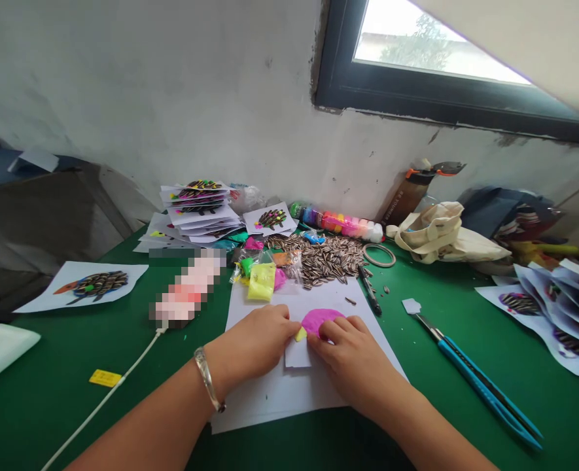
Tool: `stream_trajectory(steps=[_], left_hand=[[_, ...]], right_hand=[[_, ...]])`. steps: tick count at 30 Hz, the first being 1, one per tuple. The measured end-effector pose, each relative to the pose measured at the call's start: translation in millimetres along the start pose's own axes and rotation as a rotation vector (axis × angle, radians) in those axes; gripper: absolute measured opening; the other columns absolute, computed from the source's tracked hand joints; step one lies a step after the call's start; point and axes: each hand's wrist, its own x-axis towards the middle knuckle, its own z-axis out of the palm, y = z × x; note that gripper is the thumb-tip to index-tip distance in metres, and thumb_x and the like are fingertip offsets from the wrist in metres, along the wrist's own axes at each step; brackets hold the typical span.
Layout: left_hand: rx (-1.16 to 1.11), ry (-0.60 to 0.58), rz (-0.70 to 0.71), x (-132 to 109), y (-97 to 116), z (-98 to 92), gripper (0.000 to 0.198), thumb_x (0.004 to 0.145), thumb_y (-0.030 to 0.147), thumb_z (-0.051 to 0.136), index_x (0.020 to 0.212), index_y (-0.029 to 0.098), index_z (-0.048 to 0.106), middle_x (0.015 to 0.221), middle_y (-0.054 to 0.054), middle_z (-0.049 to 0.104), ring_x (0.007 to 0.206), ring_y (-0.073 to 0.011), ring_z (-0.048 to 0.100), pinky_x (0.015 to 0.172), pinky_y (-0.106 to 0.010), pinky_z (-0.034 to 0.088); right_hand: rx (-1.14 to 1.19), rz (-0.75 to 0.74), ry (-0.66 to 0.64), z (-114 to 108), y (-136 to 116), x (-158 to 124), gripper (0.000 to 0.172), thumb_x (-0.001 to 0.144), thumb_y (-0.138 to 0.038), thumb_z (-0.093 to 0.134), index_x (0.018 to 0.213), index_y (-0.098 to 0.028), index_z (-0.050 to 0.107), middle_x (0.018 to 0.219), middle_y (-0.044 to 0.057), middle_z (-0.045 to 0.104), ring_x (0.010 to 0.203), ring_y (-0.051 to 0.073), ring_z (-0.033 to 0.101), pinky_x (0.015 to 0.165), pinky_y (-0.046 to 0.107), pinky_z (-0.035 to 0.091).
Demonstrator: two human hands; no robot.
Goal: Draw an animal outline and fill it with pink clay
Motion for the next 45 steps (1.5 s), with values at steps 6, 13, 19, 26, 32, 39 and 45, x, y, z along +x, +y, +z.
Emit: stream_trajectory(steps=[6,13,19,26,32,39,45], left_hand=[[-0.017,0.001,0.006,0,-2,0.7,0.026,0.096,0.024,0.041,0.088,0.021,0.067,0.082,-0.003,0.056,0.071,-0.0164,0.054,0.063,-0.028,0.036],[-0.026,0.000,0.003,-1,-5,1.7,0.027,0.095,0.022,0.041,0.086,0.020,0.066,0.084,-0.004,0.057,0.073,-0.0166,0.055,0.065,-0.028,0.038],[-0.095,-0.046,-0.010,-2,-7,-1.4,0.027,0.094,0.021,0.042,0.082,0.019,0.066,0.088,-0.005,0.059,0.078,-0.0169,0.058,0.072,-0.028,0.041],[-0.099,-0.046,0.006,-3,-7,-1.9,0.025,0.091,0.016,0.045,0.082,0.019,0.069,0.091,-0.005,0.061,0.083,-0.0178,0.059,0.076,-0.028,0.043],[-0.092,-0.048,0.011,-2,-6,-2.7,0.025,0.089,0.012,0.046,0.083,0.019,0.070,0.091,-0.006,0.061,0.083,-0.0180,0.059,0.074,-0.028,0.044],[-0.123,-0.062,-0.016,-4,-5,-5.1,0.025,0.088,0.012,0.046,0.081,0.019,0.070,0.091,-0.005,0.062,0.082,-0.0180,0.059,0.074,-0.028,0.043],[-0.121,-0.066,-0.030,-2,-5,-5.1,0.024,0.088,0.014,0.047,0.080,0.019,0.069,0.091,-0.005,0.062,0.082,-0.0177,0.059,0.074,-0.028,0.043]], right_hand=[[0.107,0.051,0.052,-1,3,-1,0.032,0.091,-0.011,0.051,0.118,-0.026,0.063,0.095,0.007,0.062,0.088,0.020,0.053,0.076,0.033,0.030],[0.069,0.015,-0.014,2,0,-2,0.026,0.093,-0.017,0.053,0.114,-0.027,0.063,0.090,0.005,0.061,0.086,0.019,0.052,0.077,0.033,0.030],[0.115,-0.006,0.015,4,-4,-3,0.033,0.091,-0.013,0.051,0.119,-0.028,0.061,0.093,0.005,0.060,0.085,0.019,0.050,0.079,0.033,0.031],[0.111,-0.016,-0.027,6,-10,0,0.028,0.091,-0.017,0.051,0.115,-0.026,0.061,0.091,0.005,0.059,0.085,0.020,0.050,0.081,0.035,0.031],[0.132,-0.021,-0.021,7,-9,-1,0.029,0.089,-0.015,0.053,0.115,-0.025,0.061,0.091,0.005,0.059,0.083,0.020,0.049,0.078,0.034,0.031],[0.137,-0.038,0.008,9,-11,1,0.037,0.085,-0.008,0.052,0.117,-0.024,0.061,0.088,0.005,0.059,0.081,0.020,0.049,0.076,0.034,0.032],[0.187,-0.027,-0.006,8,-11,0,0.034,0.086,-0.009,0.053,0.115,-0.024,0.062,0.090,0.005,0.060,0.083,0.020,0.050,0.075,0.033,0.034]])
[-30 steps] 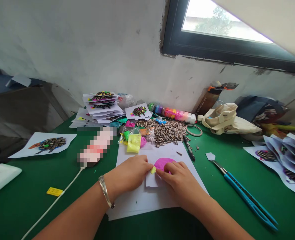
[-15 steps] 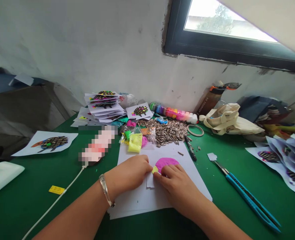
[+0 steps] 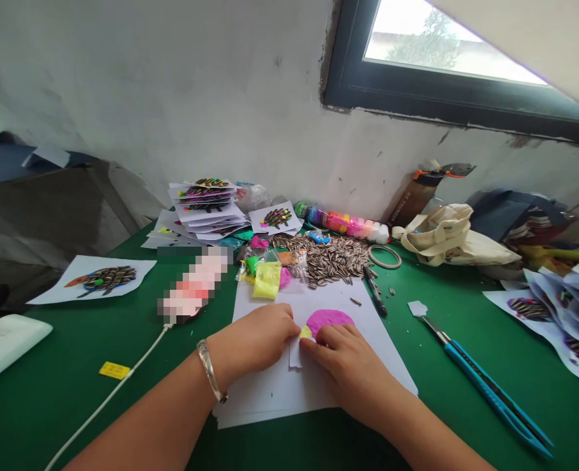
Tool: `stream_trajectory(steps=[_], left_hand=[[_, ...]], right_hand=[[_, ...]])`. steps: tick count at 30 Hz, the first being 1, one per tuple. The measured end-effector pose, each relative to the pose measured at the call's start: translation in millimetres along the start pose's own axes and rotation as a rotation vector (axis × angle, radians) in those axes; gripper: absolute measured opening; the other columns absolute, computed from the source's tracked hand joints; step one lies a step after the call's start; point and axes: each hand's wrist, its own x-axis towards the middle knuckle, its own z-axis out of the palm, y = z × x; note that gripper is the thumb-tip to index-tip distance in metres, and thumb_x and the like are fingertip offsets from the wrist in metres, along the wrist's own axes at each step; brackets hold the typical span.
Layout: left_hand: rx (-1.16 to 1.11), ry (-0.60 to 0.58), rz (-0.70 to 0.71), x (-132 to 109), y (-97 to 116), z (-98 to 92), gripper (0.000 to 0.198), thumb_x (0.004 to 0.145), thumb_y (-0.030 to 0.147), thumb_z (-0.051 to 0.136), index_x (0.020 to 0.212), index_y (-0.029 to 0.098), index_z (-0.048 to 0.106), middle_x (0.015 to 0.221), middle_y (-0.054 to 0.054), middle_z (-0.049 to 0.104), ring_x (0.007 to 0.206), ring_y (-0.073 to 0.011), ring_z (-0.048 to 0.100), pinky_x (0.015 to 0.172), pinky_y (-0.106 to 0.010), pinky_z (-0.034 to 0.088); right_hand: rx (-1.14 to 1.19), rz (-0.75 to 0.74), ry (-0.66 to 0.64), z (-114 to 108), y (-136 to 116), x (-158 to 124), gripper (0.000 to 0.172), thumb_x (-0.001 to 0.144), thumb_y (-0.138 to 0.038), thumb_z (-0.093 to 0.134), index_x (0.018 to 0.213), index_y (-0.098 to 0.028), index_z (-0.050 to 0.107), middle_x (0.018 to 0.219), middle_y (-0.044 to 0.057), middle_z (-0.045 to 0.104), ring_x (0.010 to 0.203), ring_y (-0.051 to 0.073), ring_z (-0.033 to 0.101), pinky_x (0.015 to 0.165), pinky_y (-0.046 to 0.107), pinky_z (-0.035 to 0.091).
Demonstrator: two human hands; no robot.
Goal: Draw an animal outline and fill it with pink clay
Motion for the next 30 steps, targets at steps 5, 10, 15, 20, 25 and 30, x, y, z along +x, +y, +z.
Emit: stream_trajectory(steps=[5,10,15,20,25,30], left_hand=[[0.008,-0.025,0.017,0,0,-3.9,0.025,0.088,0.012,0.046,0.078,0.018,0.068,0.090,-0.005,0.062,0.079,-0.0165,0.058,0.072,-0.027,0.042],[-0.012,-0.036,0.018,1,-3,-5.3,0.026,0.090,0.015,0.045,0.082,0.018,0.070,0.091,-0.005,0.062,0.079,-0.0165,0.058,0.073,-0.027,0.043],[-0.019,-0.027,0.043,2,-8,-2.0,0.026,0.090,0.018,0.046,0.085,0.019,0.071,0.094,-0.006,0.062,0.082,-0.0169,0.058,0.076,-0.028,0.044],[-0.031,-0.019,0.085,4,-11,-2.5,0.028,0.091,0.021,0.045,0.087,0.019,0.073,0.091,-0.005,0.063,0.081,-0.0170,0.058,0.076,-0.027,0.044],[-0.021,-0.026,0.095,5,-10,-5.4,0.029,0.090,0.024,0.045,0.085,0.020,0.074,0.091,-0.005,0.065,0.080,-0.0175,0.057,0.077,-0.028,0.044],[-0.014,-0.041,0.085,4,-4,-11.3,0.030,0.091,0.024,0.044,0.083,0.020,0.073,0.090,-0.006,0.064,0.080,-0.0176,0.056,0.075,-0.028,0.044]], right_hand=[[0.022,0.050,0.127,3,11,1,0.040,0.086,-0.004,0.049,0.120,-0.022,0.061,0.098,0.008,0.062,0.089,0.021,0.052,0.078,0.034,0.036],[-0.078,0.019,0.153,5,8,10,0.041,0.086,-0.006,0.052,0.120,-0.026,0.062,0.117,0.009,0.061,0.103,0.026,0.050,0.087,0.041,0.036],[-0.108,0.027,0.098,4,5,14,0.033,0.088,-0.013,0.054,0.115,-0.028,0.065,0.120,0.008,0.062,0.109,0.028,0.049,0.090,0.045,0.037],[-0.055,0.066,0.160,-1,9,8,0.040,0.085,-0.006,0.053,0.115,-0.027,0.066,0.129,0.009,0.057,0.113,0.027,0.046,0.093,0.044,0.036],[-0.037,0.048,0.160,-6,0,2,0.042,0.081,-0.003,0.053,0.114,-0.027,0.065,0.120,0.008,0.059,0.110,0.024,0.046,0.096,0.041,0.035],[-0.033,0.037,0.099,-5,-7,6,0.033,0.083,-0.009,0.055,0.110,-0.024,0.066,0.117,0.008,0.059,0.112,0.025,0.045,0.099,0.043,0.032]])
